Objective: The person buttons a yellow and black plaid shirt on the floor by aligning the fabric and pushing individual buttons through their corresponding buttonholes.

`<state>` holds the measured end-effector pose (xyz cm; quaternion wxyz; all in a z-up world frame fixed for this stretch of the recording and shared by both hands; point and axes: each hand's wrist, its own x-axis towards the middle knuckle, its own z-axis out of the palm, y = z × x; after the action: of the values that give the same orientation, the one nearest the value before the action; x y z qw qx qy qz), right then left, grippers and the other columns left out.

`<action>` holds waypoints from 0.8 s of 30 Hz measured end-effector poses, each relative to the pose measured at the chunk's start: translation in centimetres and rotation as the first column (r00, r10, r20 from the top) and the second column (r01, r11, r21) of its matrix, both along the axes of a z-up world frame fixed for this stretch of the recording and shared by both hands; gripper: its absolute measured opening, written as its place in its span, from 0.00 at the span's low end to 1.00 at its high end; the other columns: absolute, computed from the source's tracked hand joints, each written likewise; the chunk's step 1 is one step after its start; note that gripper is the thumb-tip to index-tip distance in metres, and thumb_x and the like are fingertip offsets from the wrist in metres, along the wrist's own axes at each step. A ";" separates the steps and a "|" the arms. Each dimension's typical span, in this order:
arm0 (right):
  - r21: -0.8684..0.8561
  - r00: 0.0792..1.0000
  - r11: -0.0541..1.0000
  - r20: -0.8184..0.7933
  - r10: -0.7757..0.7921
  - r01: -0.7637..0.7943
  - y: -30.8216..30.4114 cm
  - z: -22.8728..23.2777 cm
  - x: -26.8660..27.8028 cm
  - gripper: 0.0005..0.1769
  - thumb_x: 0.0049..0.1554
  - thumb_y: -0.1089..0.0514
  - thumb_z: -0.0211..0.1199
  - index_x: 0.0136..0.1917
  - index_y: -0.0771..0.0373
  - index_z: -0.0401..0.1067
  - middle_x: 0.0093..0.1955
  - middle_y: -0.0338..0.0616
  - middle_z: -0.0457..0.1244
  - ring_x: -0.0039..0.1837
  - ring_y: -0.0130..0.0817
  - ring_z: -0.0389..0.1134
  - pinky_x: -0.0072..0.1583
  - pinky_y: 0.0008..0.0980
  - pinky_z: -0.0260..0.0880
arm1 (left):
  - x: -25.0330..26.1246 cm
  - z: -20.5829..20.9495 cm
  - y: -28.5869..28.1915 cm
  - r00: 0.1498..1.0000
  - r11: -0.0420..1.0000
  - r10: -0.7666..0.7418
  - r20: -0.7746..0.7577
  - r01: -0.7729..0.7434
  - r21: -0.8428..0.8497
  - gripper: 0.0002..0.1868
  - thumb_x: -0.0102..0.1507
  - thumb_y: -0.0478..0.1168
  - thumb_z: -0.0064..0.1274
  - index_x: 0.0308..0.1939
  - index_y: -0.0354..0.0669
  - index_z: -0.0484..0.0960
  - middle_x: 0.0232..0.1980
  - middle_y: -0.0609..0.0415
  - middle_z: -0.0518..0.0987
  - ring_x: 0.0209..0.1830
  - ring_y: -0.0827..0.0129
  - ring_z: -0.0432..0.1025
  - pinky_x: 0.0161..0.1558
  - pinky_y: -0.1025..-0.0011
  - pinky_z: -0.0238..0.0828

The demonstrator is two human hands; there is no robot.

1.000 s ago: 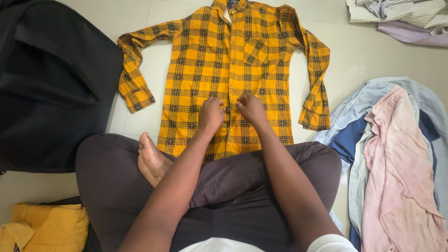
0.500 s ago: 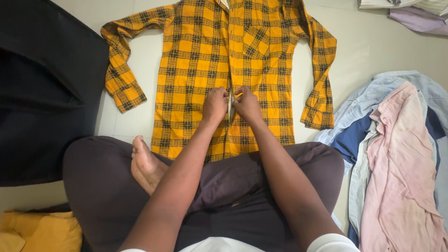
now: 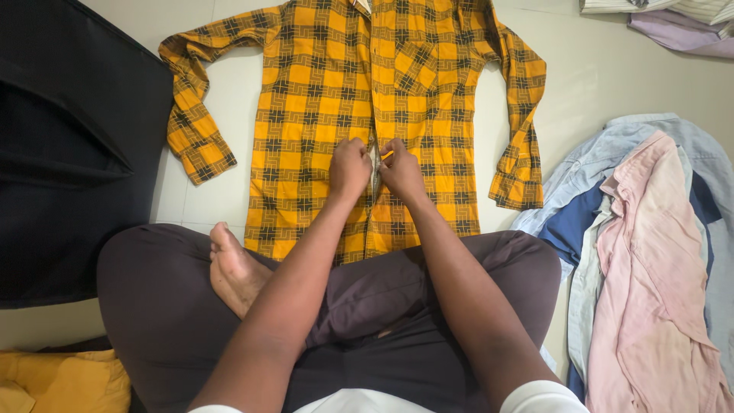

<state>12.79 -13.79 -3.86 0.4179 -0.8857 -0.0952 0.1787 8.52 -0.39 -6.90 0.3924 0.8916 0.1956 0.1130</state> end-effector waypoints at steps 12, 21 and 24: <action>0.089 0.982 0.987 0.146 0.122 -0.136 -0.3 -3.2 0.6 0.14 0.53 0.62 0.59 0.52 0.61 0.79 0.47 0.49 0.71 0.50 0.42 0.74 0.53 0.37 0.72 | 1.5 -1.5 1.2 0.990 0.928 0.136 -0.046 -0.144 -0.345 0.06 0.60 0.38 0.63 0.37 0.41 0.83 0.33 0.53 0.84 0.31 0.67 0.79 0.36 0.66 0.74; 0.112 0.979 0.993 -0.198 0.055 -0.033 0.5 -1.5 0.3 0.18 0.60 0.53 0.60 0.36 0.70 0.73 0.29 0.46 0.64 0.32 0.32 0.65 0.38 0.36 0.65 | 1.0 0.3 0.9 0.985 0.941 0.103 -0.137 -0.141 -0.307 0.05 0.60 0.38 0.63 0.38 0.43 0.84 0.35 0.54 0.85 0.33 0.66 0.79 0.38 0.65 0.74; 0.080 0.980 0.991 -0.161 0.121 -0.109 0.4 -1.6 0.5 0.13 0.56 0.53 0.64 0.38 0.65 0.77 0.29 0.43 0.66 0.32 0.30 0.66 0.39 0.34 0.65 | 1.0 0.2 1.0 0.994 0.948 0.090 -0.069 -0.106 -0.300 0.05 0.60 0.37 0.63 0.38 0.42 0.84 0.35 0.53 0.85 0.34 0.65 0.80 0.38 0.65 0.76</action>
<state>13.25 -13.40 -5.49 0.4444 -0.8455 -0.1174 0.2719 9.55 0.62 -6.69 0.5132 0.8126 0.2653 0.0769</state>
